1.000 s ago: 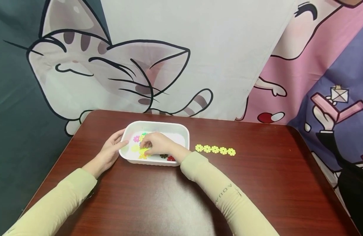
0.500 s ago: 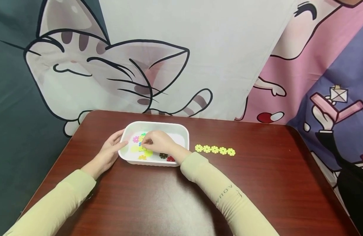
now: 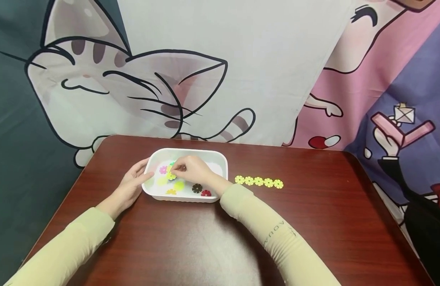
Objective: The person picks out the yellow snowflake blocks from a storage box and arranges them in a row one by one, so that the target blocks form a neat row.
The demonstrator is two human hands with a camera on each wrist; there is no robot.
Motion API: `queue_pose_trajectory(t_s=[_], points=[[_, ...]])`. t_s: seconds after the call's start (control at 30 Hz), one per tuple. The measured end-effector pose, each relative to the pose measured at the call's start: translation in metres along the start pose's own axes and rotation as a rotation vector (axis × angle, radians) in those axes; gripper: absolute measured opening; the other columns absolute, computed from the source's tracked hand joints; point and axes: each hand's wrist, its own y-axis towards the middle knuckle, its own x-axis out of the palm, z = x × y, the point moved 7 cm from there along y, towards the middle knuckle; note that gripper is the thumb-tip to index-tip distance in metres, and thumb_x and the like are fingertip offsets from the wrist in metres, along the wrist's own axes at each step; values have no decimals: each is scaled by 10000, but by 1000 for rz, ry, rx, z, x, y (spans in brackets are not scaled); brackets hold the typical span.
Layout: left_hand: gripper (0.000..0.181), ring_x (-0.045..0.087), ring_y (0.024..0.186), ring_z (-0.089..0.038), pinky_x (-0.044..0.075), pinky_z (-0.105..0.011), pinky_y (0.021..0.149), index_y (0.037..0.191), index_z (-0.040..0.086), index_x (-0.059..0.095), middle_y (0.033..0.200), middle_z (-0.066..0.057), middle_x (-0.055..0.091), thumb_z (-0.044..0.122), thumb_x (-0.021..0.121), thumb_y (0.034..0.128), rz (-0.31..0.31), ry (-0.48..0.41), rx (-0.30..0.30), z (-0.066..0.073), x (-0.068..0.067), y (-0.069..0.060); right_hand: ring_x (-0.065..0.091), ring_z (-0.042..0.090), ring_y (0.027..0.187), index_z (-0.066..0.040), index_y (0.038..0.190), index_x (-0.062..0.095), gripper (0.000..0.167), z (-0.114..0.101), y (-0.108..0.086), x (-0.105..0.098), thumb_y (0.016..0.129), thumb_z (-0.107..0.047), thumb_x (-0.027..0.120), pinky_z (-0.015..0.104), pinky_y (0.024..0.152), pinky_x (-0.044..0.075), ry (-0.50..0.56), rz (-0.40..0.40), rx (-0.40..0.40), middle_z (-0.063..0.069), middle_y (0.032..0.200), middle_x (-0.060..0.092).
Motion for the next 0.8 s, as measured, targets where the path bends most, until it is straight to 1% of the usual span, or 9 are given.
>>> queue_pose_trajectory(t_s=[0.17,0.37,0.47,0.67,0.8], points=[[729,498,1259,63,499,-78,973,1684,117,230,1759,-165,191,177,631,1079,6,-6,8,-1,0,-2,687,126,937,-107,1063,831,120,0,-3,-12,1003,-178,756,124,840,510,80,39,48,17,1020,815],[744,447,1346,-13,489,-68,973,1692,125,216,1768,-164,179,190,633,1079,10,8,-2,-1,0,-2,698,102,864,-83,1047,834,105,0,-11,-33,983,-135,769,141,809,541,156,98,50,37,976,821],[748,437,1368,-29,492,-70,976,1692,115,209,1768,-170,173,181,632,1078,8,1,4,1,0,-2,698,114,865,-73,1037,837,100,2,-17,-45,972,-124,781,161,805,555,156,125,51,49,978,822],[740,435,1373,-23,499,-72,966,1687,111,217,1769,-178,163,159,632,1076,13,-13,6,1,-1,-3,698,138,878,-107,1021,847,86,13,-32,-71,959,-143,800,193,800,564,124,187,66,27,964,820],[729,462,1322,15,503,-75,960,1682,110,225,1764,-178,173,157,629,1077,13,-11,3,1,0,-2,707,139,868,-101,1003,841,70,25,-48,-92,952,-132,805,223,803,578,161,242,89,41,953,819]])
